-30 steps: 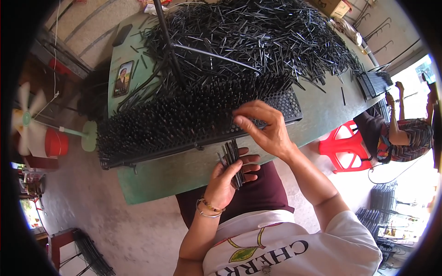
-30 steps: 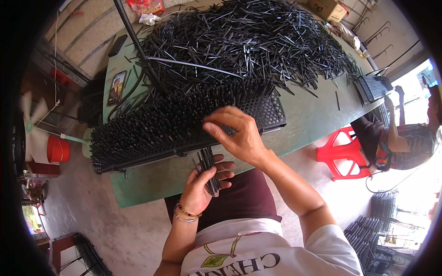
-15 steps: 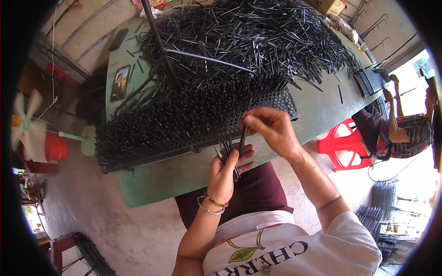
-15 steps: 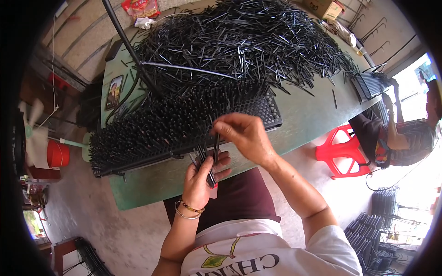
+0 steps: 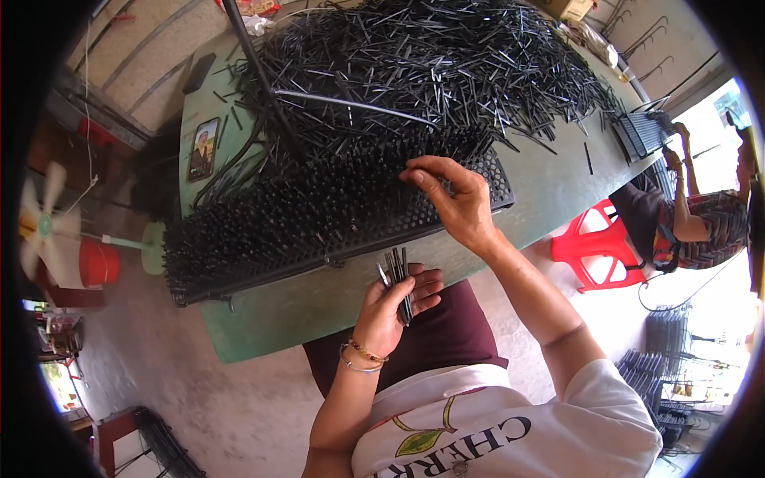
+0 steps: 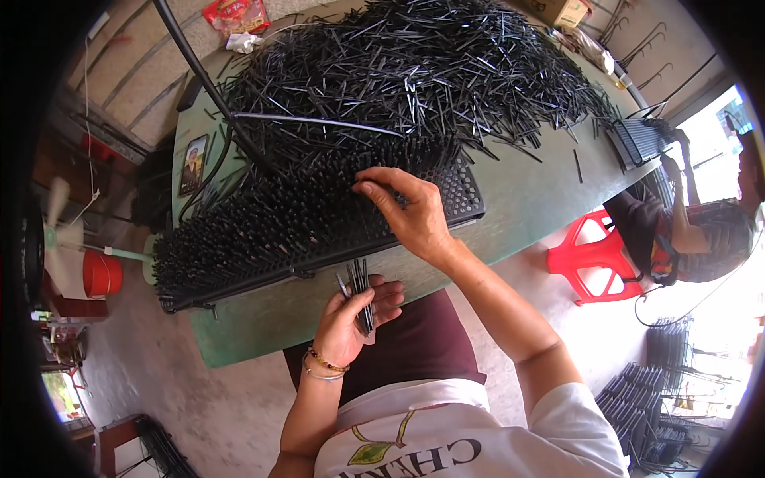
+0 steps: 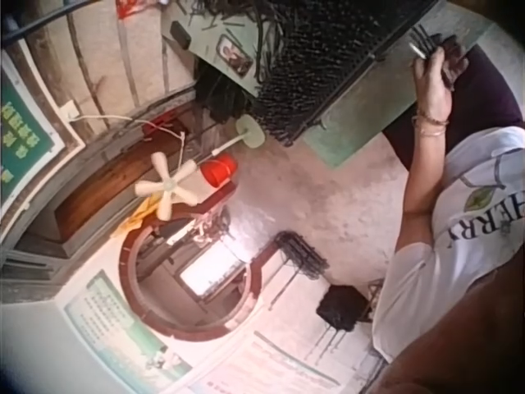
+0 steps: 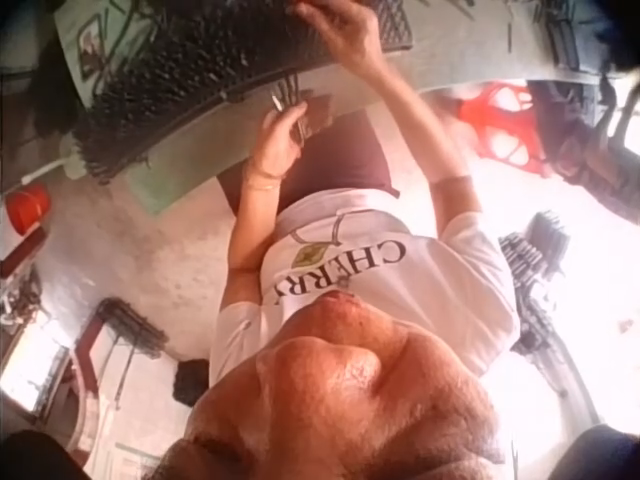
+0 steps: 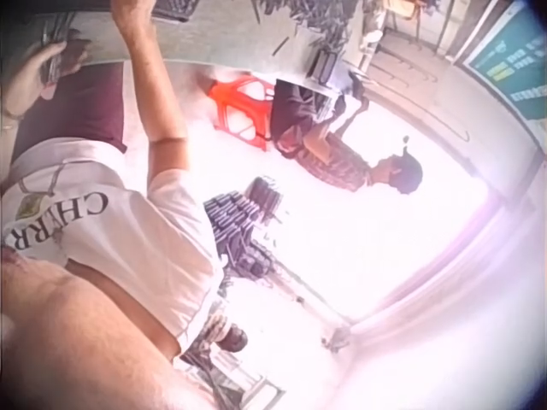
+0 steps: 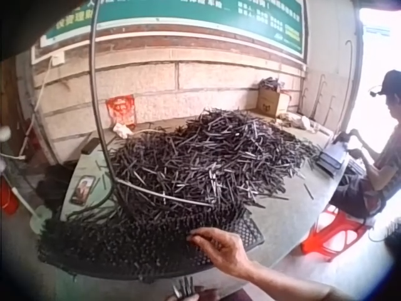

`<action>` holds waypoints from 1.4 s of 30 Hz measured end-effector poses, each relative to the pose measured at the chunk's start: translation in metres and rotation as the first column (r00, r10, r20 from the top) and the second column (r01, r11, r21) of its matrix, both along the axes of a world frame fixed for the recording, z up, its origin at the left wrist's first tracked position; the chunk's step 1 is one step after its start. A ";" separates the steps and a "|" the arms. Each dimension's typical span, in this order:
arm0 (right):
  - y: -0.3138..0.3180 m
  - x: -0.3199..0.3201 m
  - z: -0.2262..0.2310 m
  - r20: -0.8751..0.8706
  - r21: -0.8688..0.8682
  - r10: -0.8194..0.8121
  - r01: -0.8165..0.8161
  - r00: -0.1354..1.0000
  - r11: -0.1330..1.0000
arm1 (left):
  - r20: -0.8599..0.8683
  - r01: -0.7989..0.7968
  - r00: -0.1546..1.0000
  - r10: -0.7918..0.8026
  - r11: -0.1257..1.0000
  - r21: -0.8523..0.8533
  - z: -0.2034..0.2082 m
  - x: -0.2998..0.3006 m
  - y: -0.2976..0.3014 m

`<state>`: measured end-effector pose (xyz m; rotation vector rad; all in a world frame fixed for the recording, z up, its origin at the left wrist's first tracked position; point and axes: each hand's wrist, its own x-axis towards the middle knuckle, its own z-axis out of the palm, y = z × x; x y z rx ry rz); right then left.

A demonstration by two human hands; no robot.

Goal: The person inserts small black pins into a perforated base plate by hand, one by one, at a workbench.

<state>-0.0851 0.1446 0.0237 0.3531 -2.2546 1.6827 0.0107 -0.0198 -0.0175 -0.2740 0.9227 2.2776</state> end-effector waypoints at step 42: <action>-0.002 0.045 -0.003 0.460 -0.010 0.263 -0.291 0.848 0.957 | -0.288 -0.090 0.957 0.029 0.975 -0.202 0.009 0.005 -0.002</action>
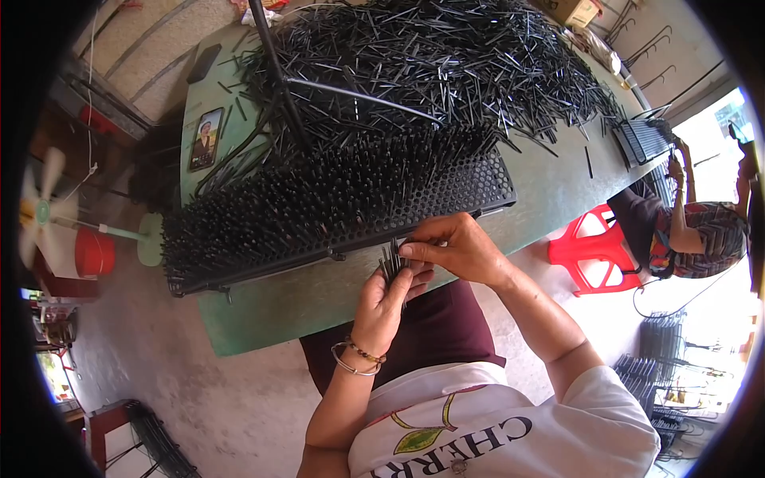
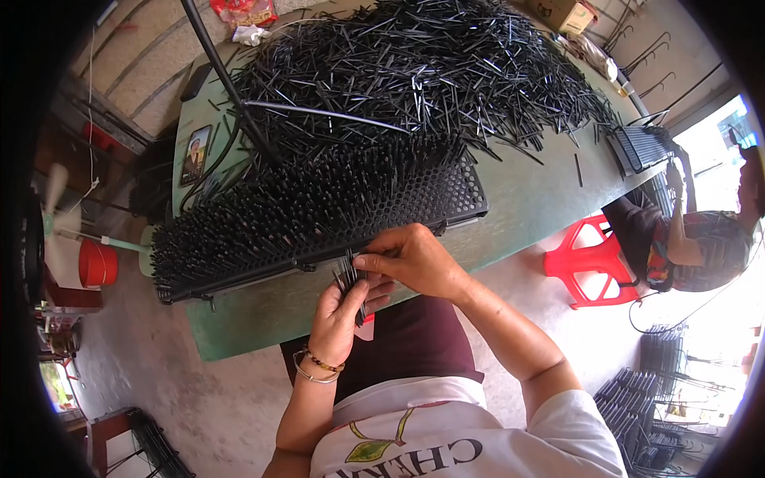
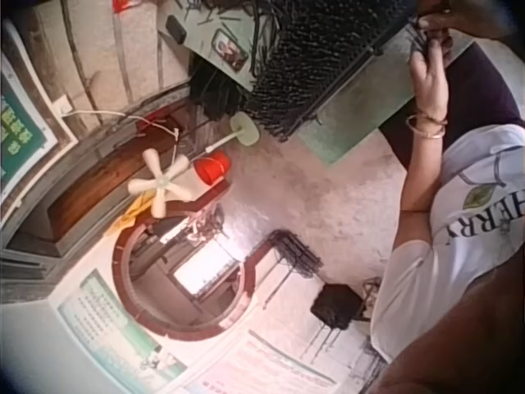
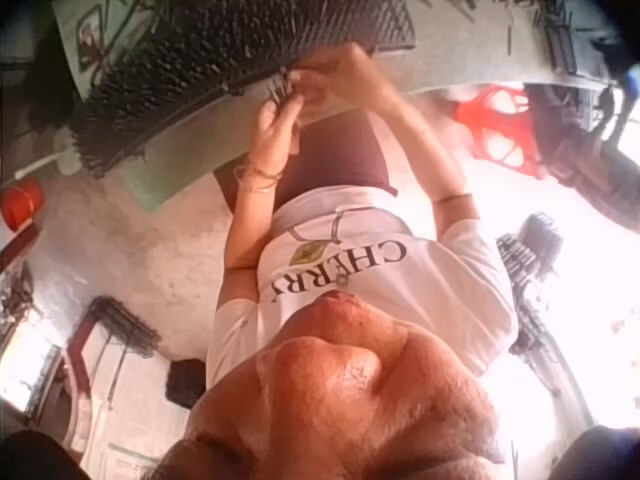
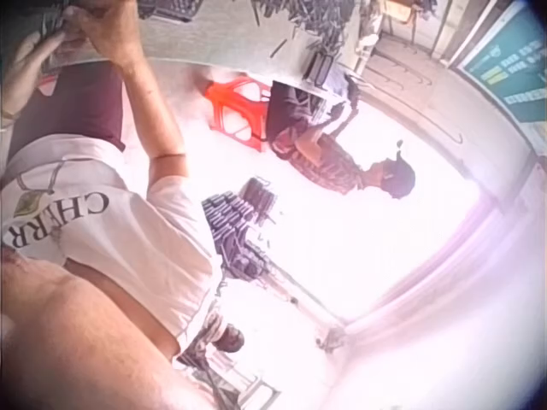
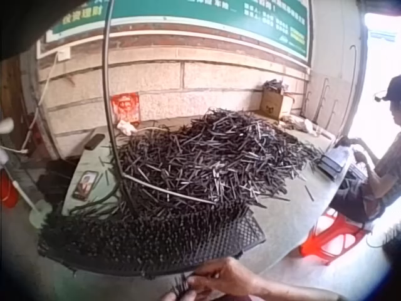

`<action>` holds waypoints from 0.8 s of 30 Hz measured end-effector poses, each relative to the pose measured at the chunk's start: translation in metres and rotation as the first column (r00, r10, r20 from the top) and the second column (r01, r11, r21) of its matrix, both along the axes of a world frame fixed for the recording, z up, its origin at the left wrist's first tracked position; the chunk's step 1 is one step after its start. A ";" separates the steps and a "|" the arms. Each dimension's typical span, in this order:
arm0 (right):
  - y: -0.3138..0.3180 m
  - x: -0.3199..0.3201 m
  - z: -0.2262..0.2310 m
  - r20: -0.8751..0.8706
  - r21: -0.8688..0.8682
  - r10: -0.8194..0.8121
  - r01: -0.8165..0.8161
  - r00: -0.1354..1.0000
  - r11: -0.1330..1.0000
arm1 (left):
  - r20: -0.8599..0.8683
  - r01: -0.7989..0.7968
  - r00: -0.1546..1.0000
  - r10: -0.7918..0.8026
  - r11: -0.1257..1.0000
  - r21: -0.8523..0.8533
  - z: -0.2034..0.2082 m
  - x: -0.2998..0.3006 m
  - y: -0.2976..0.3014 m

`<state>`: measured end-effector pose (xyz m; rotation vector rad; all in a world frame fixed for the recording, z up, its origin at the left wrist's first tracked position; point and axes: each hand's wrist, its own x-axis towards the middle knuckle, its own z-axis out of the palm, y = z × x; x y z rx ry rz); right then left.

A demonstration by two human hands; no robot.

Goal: The person inserts small black pins into a perforated base plate by hand, one by one, at a workbench.

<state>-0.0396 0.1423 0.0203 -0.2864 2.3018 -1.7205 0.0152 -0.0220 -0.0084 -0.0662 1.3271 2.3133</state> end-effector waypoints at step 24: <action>0.017 -0.041 0.039 -0.563 0.220 0.030 0.115 0.826 0.969 | 0.134 0.106 0.984 -0.121 0.987 0.118 0.002 -0.006 -0.011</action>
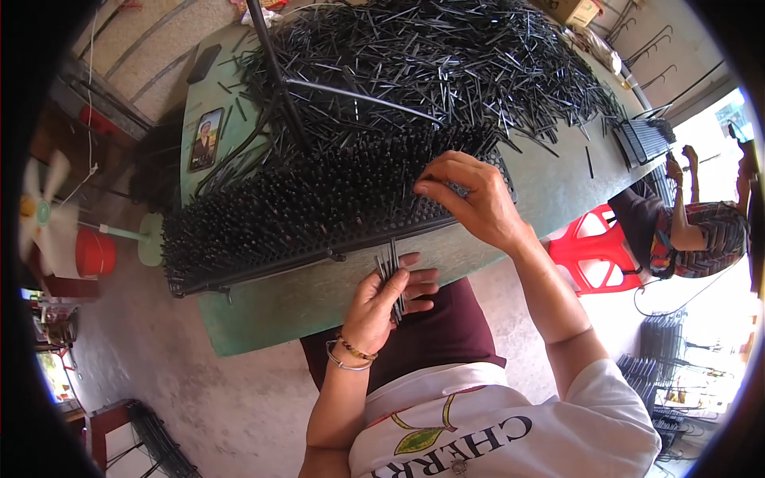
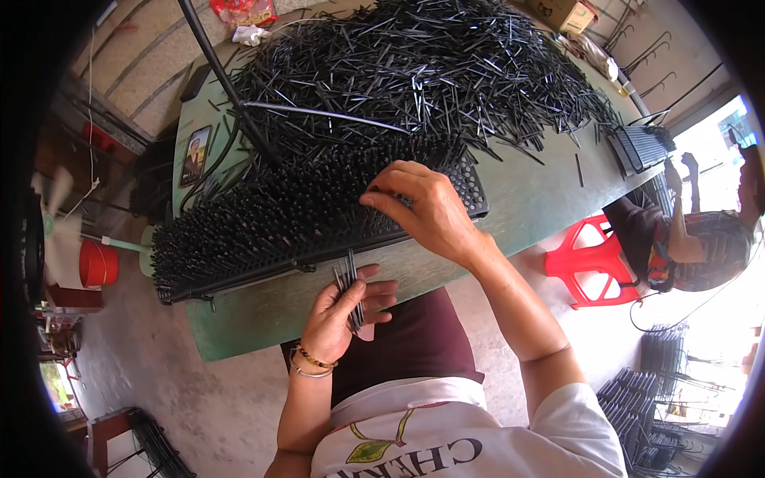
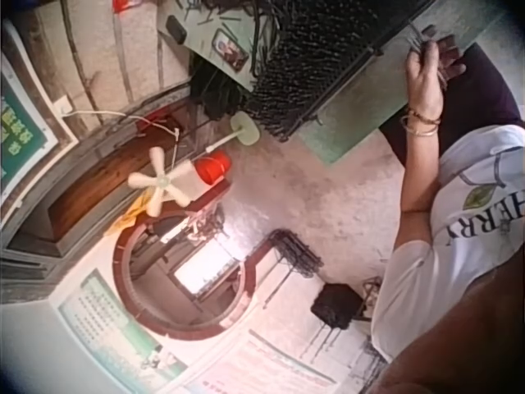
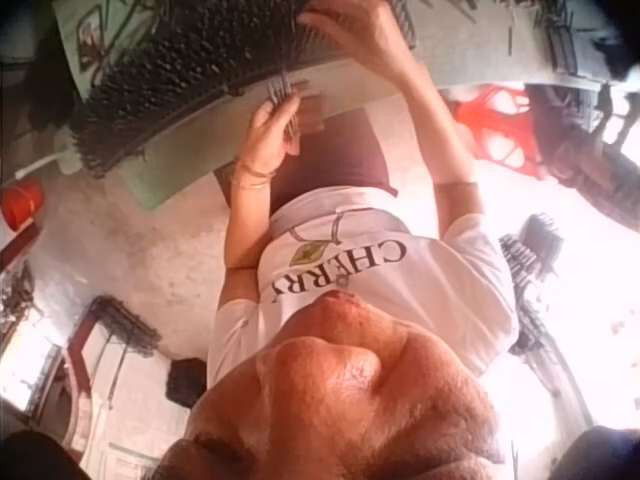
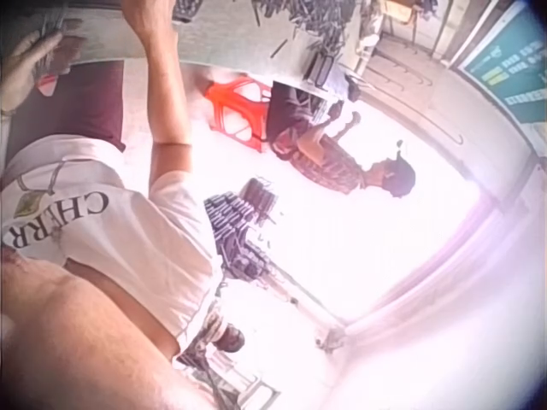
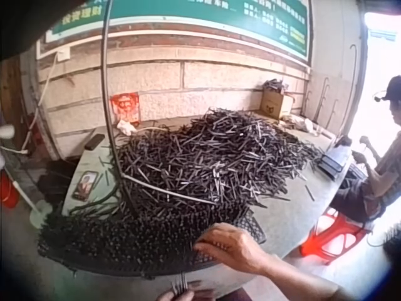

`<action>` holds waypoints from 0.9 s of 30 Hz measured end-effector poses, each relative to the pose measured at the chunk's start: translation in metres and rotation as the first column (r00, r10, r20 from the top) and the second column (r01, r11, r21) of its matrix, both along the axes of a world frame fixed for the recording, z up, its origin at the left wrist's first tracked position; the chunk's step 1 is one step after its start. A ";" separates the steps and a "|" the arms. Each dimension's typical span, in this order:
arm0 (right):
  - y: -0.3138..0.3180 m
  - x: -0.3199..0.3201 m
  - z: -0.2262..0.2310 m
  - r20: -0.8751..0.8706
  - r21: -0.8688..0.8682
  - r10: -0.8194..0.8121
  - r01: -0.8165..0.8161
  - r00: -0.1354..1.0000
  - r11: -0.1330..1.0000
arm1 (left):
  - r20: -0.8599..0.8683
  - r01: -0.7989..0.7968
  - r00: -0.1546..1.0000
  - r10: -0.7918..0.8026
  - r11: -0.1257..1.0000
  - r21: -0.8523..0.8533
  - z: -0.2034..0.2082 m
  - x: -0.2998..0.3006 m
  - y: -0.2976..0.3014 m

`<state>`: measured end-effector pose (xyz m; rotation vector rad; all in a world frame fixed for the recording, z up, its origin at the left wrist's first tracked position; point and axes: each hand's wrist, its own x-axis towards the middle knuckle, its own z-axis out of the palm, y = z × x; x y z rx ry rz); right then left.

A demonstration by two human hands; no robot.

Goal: The person inserts small black pins into a perforated base plate by hand, one by one, at a workbench.

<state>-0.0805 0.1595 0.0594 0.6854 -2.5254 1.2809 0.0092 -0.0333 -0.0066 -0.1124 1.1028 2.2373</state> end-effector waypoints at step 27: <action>0.004 -0.016 -0.019 -0.152 0.204 0.196 -0.163 0.969 0.965 | 0.078 0.029 0.996 -0.033 0.998 0.061 0.004 0.003 -0.001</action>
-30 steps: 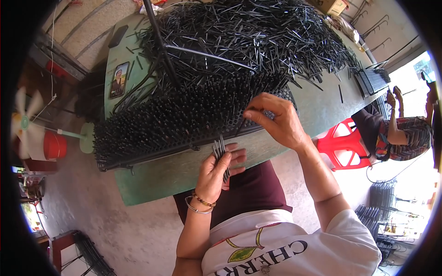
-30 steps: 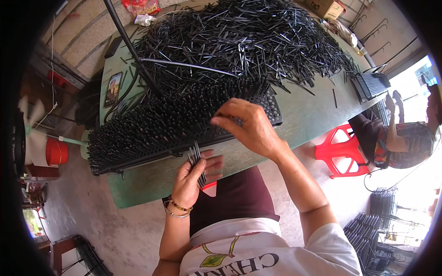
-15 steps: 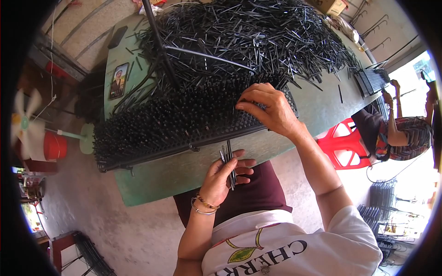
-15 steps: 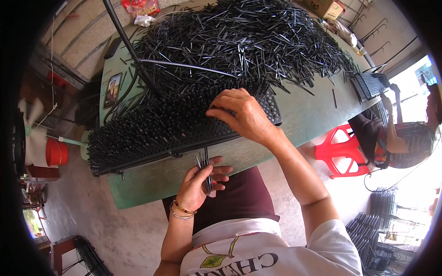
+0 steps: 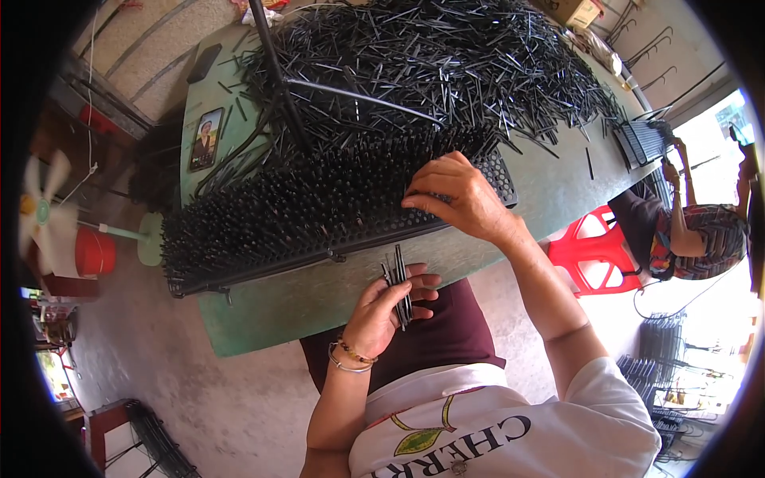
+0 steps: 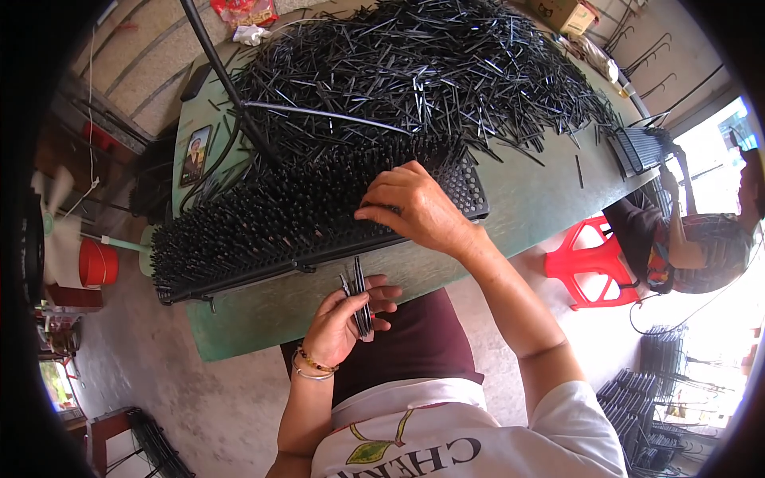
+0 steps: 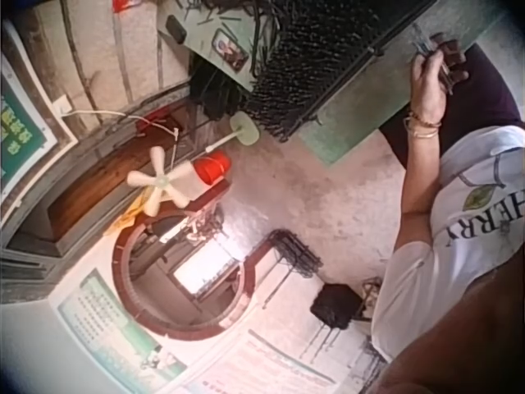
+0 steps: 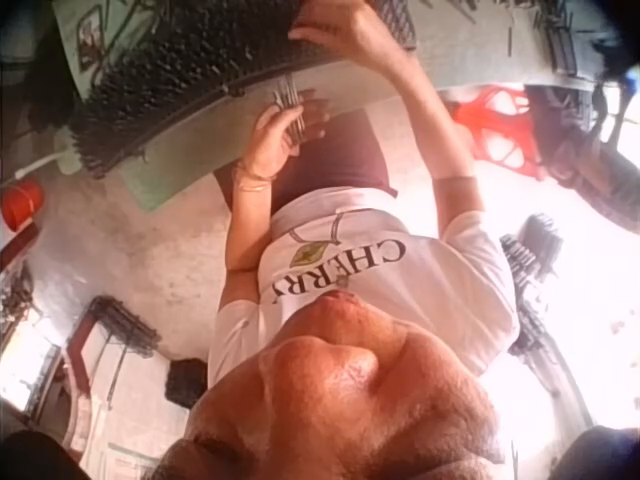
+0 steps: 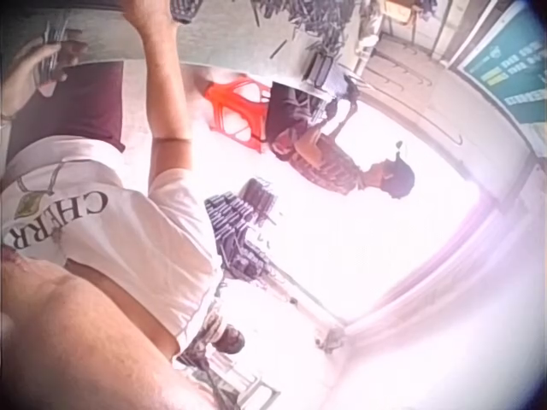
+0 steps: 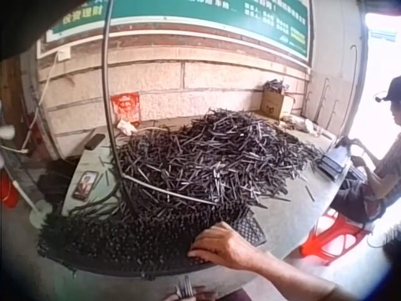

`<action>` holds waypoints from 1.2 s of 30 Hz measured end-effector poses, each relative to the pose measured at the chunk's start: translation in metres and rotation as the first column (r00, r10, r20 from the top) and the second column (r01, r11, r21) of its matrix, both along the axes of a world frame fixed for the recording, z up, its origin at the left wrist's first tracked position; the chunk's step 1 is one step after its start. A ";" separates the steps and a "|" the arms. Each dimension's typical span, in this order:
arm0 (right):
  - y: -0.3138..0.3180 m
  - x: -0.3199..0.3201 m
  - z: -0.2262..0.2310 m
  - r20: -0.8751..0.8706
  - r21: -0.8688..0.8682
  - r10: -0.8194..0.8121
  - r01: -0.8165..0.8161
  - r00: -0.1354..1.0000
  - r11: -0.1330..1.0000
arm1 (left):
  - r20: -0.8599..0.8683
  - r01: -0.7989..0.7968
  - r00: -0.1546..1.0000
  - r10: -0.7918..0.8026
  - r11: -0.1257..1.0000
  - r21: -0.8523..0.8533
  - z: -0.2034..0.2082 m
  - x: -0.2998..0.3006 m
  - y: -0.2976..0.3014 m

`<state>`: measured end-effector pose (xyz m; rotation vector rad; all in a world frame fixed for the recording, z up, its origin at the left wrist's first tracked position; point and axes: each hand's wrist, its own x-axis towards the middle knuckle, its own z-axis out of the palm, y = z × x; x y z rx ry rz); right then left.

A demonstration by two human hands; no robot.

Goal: The person inserts small black pins into a perforated base plate by hand, one by one, at a workbench.

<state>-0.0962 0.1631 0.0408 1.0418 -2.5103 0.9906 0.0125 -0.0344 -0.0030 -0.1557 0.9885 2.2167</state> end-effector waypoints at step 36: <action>-0.024 0.056 -0.025 0.858 -0.401 0.196 0.382 0.475 0.833 | -0.103 -0.137 0.985 0.136 0.991 -0.005 0.004 0.002 0.002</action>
